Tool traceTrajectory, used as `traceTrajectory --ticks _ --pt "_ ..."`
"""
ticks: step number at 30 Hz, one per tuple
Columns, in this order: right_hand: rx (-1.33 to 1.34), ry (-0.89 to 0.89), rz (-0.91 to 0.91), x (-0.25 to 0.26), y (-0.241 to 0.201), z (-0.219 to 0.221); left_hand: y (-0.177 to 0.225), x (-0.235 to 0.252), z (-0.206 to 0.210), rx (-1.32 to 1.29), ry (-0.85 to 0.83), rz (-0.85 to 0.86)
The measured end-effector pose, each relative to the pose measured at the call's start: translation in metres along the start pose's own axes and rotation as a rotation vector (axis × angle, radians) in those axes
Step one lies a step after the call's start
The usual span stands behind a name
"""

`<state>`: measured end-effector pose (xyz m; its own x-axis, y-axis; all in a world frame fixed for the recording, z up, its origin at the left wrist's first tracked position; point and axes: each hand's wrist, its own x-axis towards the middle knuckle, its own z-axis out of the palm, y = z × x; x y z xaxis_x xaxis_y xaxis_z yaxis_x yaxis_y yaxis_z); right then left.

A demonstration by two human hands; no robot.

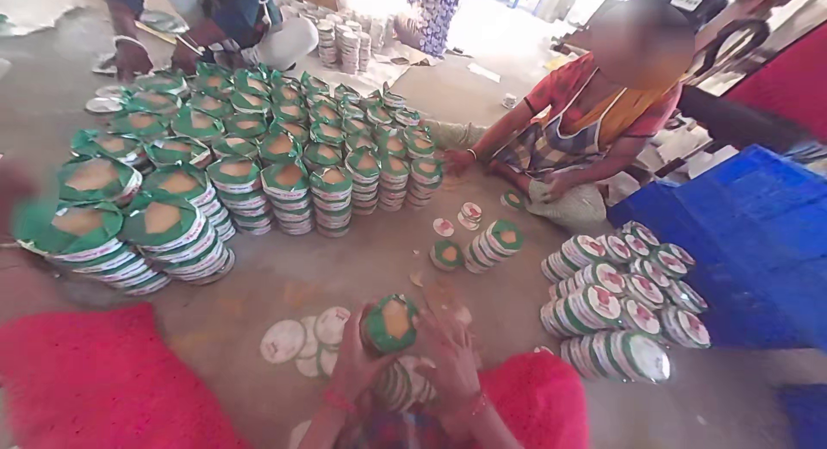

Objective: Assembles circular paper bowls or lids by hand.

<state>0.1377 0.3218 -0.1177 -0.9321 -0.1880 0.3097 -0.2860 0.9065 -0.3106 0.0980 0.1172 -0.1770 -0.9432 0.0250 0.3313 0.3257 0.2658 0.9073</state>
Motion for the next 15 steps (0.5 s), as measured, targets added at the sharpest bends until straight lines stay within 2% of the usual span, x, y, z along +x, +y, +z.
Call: traceTrajectory --ticks 4,9,13,15 --pt "0.125 0.119 -0.014 0.012 -0.002 -0.006 0.000 -0.001 0.000 -0.037 0.004 0.027" --pt "0.011 -0.062 0.030 0.036 -0.013 -0.005 0.002 0.000 0.000 -0.048 -0.014 -0.022" --pt "0.103 0.061 0.014 0.044 -0.005 0.003 0.002 0.000 -0.001 -0.058 -0.016 -0.013" --pt "0.008 0.002 0.006 0.047 -0.004 0.003 0.000 -0.001 0.000 -0.065 -0.017 -0.008"
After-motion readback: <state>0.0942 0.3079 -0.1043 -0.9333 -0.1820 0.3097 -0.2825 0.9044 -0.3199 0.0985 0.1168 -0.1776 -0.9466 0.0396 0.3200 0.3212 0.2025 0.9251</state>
